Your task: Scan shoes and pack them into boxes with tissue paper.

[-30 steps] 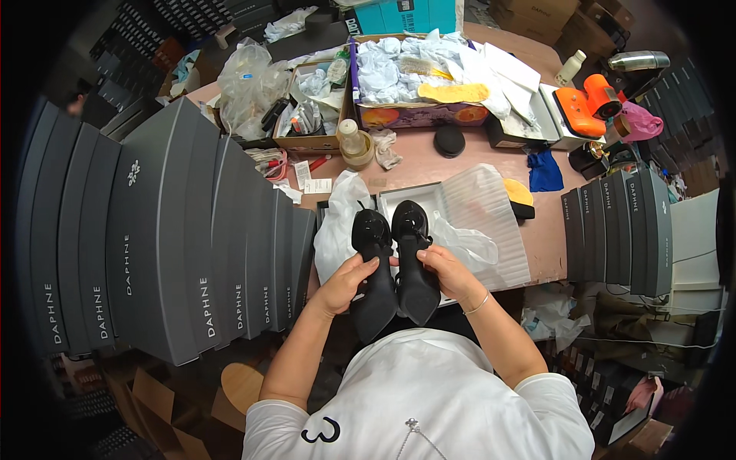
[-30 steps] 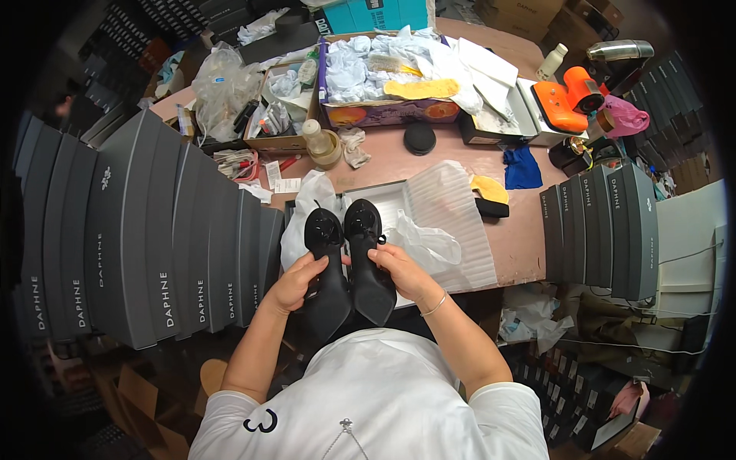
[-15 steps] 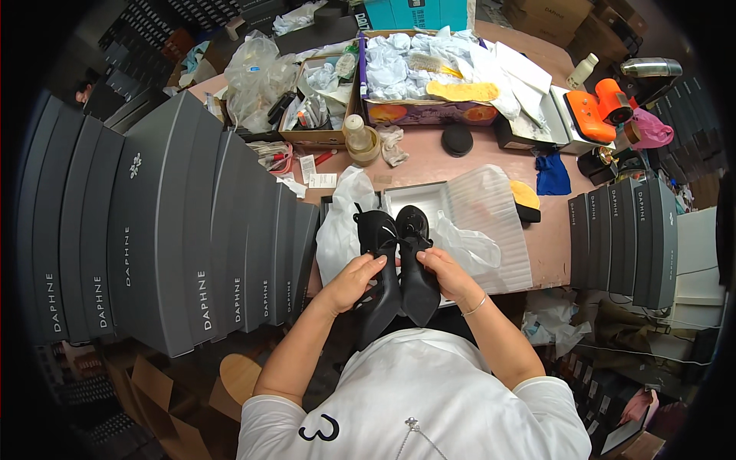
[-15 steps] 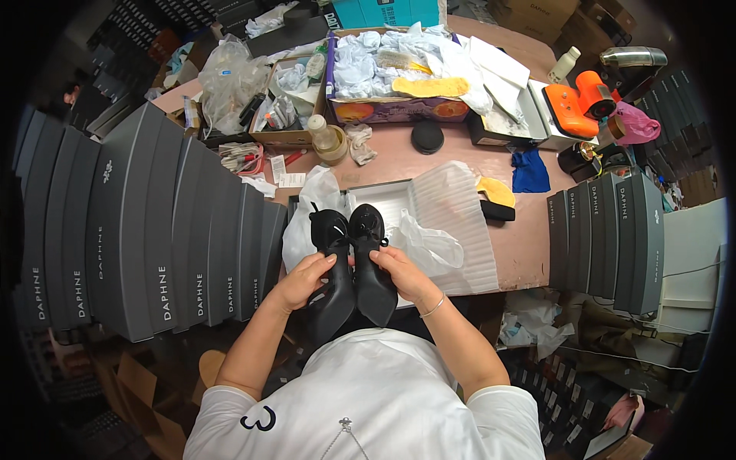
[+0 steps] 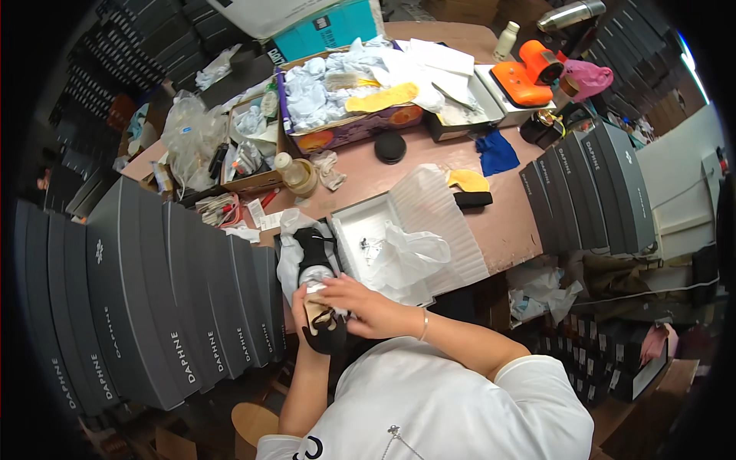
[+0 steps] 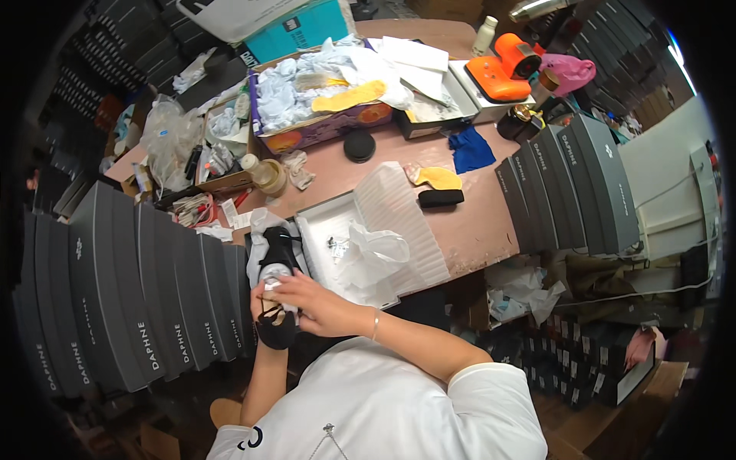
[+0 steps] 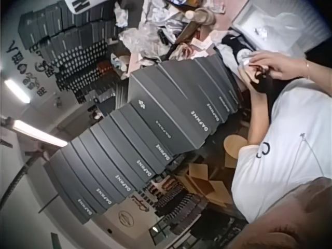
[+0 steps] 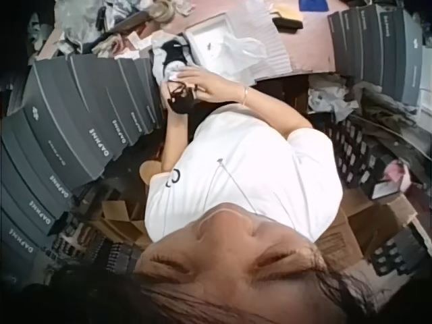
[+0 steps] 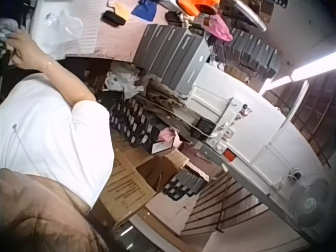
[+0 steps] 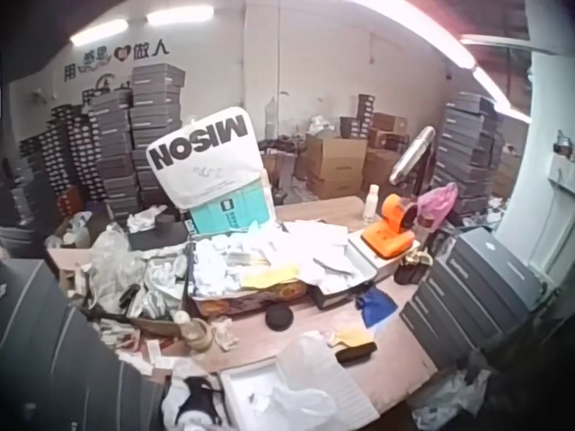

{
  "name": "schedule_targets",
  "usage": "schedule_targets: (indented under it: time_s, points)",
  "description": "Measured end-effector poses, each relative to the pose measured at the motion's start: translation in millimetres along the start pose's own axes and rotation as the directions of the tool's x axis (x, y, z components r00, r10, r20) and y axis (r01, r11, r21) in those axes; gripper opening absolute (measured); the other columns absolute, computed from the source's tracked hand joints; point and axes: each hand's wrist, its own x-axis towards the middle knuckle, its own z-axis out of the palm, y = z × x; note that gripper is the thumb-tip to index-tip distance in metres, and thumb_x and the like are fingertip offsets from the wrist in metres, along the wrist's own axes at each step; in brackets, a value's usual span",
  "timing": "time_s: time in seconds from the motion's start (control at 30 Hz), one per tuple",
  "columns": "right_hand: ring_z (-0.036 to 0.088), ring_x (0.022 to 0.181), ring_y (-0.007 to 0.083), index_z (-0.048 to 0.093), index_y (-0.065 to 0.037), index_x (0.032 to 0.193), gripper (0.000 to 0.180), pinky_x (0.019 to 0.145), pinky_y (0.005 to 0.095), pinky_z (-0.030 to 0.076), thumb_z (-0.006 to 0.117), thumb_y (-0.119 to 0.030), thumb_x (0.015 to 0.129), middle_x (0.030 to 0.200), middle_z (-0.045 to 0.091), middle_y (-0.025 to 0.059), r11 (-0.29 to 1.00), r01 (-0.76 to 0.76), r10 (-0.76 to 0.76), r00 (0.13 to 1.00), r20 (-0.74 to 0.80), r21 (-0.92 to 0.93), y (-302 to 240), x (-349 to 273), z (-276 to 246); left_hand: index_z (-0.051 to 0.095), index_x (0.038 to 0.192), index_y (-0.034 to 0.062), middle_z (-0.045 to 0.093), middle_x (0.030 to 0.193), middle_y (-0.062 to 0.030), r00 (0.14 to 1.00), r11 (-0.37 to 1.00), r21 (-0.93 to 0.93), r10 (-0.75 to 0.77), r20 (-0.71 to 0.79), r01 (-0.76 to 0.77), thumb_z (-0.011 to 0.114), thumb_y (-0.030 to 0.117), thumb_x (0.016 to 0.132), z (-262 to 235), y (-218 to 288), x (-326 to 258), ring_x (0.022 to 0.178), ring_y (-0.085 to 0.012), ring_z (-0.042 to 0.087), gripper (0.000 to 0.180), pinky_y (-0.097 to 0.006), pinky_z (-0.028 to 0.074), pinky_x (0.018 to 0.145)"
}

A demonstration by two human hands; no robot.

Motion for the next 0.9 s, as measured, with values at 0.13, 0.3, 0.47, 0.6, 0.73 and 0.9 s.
schedule_targets:
  time_s: [0.13, 0.3, 0.47, 0.6, 0.73, 0.9]
  points:
    - [0.04, 0.131, 0.0321, 0.027, -0.005, 0.146, 0.069, 0.107, 0.0363, 0.033, 0.057, -0.029, 0.089, 0.144, 0.036, 0.0228, 0.713, -0.445, 0.449, 0.883, 0.134, 0.543, -4.5, -41.6, -38.0, 0.051, 0.114, 0.0024, 0.061, 0.099, -0.0096, 0.959, 0.998, -0.046, -0.053, -0.277, 0.042, 0.056, 0.018, 0.089, 33.9, 15.6, 14.8, 0.081, -0.0164, 0.06, 0.03, -0.027, 0.051, 0.071]
    - [0.049, 0.122, 0.035, 0.034, -0.009, 0.143, 0.09, 0.099, 0.0403, 0.042, 0.08, -0.034, 0.07, 0.142, 0.039, 0.0222, 0.887, -0.423, 0.413, 0.906, -0.088, -0.188, -25.1, -67.8, -33.8, 0.032, 0.14, 0.0049, 0.053, 0.118, -0.0102, 0.998, 0.987, 0.147, 0.063, -0.008, -0.062, 0.059, 0.01, 0.089, 103.4, 2.3, 18.7, 0.105, -0.0168, 0.056, 0.058, -0.032, 0.049, 0.085]
    - [0.053, 0.108, 0.0328, 0.03, -0.005, 0.144, 0.088, 0.093, 0.0357, 0.044, 0.079, -0.025, 0.074, 0.13, 0.046, 0.021, 0.876, -0.456, 0.481, 0.835, -0.267, 0.154, -43.6, -106.2, -38.4, 0.026, 0.144, 0.0061, 0.052, 0.124, -0.0124, 0.813, 0.944, 0.264, -0.308, 0.495, 0.196, 0.056, 0.012, 0.091, 139.9, -6.2, 41.5, 0.11, -0.0212, 0.056, 0.061, -0.034, 0.047, 0.094]
    - [0.05, 0.115, 0.0405, 0.026, -0.005, 0.145, 0.09, 0.095, 0.04, 0.044, 0.078, -0.028, 0.075, 0.138, 0.035, 0.0263, 0.823, -0.538, 0.423, 0.794, -0.437, -0.18, -50.2, -107.2, -27.2, 0.029, 0.14, 0.0066, 0.056, 0.115, -0.0108, 0.869, 0.946, 0.173, -0.322, 0.375, 0.276, 0.048, 0.014, 0.094, 151.2, -41.3, 39.9, 0.1, -0.0168, 0.058, 0.05, -0.031, 0.048, 0.087]
    - [0.05, 0.115, 0.0403, 0.025, -0.003, 0.145, 0.089, 0.095, 0.0392, 0.044, 0.076, -0.019, 0.073, 0.136, 0.037, 0.0245, 0.767, -0.621, 0.518, 0.748, -0.415, -0.164, -56.9, -106.6, -28.9, 0.029, 0.141, 0.0051, 0.055, 0.119, -0.0106, 0.859, 0.939, 0.231, -0.331, 0.39, 0.256, 0.046, 0.019, 0.096, 144.4, -47.1, 37.1, 0.103, -0.018, 0.057, 0.049, -0.032, 0.047, 0.089]
    - [0.048, 0.119, 0.029, 0.032, -0.001, 0.143, 0.086, 0.102, 0.0331, 0.037, 0.075, -0.012, 0.069, 0.129, 0.047, 0.0184, 0.882, -0.469, 0.432, 0.769, -0.472, 0.043, -63.8, -139.6, -54.0, 0.022, 0.149, 0.0091, 0.058, 0.116, -0.0173, 0.702, 0.362, 0.837, -0.461, 0.543, -0.41, 0.048, 0.025, 0.096, 117.1, 3.9, 85.1, 0.098, -0.0282, 0.06, 0.061, -0.035, 0.046, 0.086]
